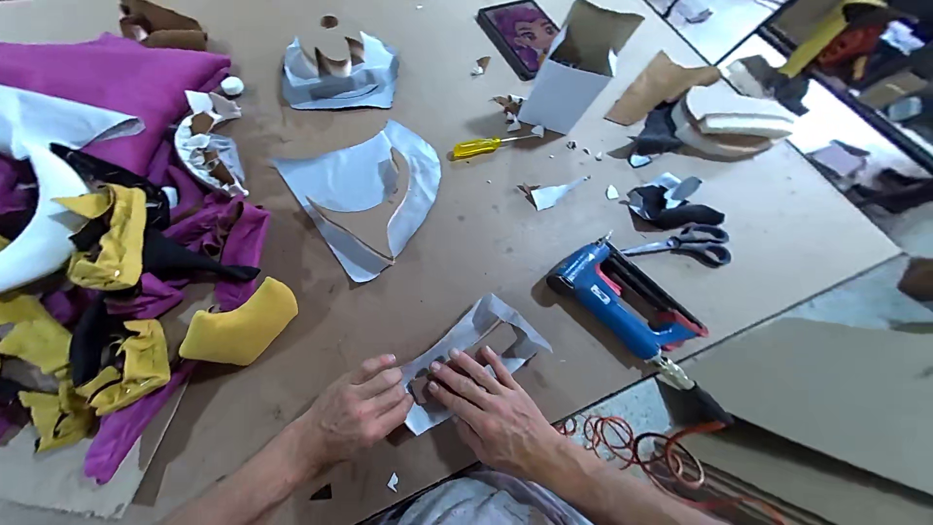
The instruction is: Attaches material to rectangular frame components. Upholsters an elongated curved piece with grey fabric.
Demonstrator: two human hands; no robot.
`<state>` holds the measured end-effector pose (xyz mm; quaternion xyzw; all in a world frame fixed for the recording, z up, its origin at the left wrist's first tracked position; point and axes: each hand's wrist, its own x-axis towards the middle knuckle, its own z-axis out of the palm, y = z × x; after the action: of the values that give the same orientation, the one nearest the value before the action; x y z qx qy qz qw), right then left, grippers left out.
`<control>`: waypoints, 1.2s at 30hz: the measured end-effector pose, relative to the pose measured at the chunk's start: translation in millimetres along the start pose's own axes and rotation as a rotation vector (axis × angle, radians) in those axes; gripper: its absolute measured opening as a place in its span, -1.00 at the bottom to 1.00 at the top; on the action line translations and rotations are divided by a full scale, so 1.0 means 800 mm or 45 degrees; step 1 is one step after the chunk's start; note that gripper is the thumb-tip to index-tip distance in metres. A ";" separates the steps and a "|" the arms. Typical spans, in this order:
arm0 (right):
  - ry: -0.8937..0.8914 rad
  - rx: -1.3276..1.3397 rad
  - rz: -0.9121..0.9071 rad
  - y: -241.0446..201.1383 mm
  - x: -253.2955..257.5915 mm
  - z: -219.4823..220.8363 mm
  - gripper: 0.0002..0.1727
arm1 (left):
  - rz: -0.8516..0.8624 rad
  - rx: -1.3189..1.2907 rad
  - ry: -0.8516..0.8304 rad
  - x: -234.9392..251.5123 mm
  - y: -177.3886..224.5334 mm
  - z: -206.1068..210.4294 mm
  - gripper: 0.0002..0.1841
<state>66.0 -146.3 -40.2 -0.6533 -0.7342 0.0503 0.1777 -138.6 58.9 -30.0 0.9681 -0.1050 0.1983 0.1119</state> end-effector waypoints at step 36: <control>-0.266 0.511 1.020 -0.089 -0.059 -0.186 -0.57 | -0.145 -0.660 -0.297 0.135 -0.023 0.077 -0.66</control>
<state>51.4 -226.5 111.3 -0.8296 -0.4136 0.3221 0.1923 -15.0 43.7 -44.3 0.9278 -0.1097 0.0454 0.3537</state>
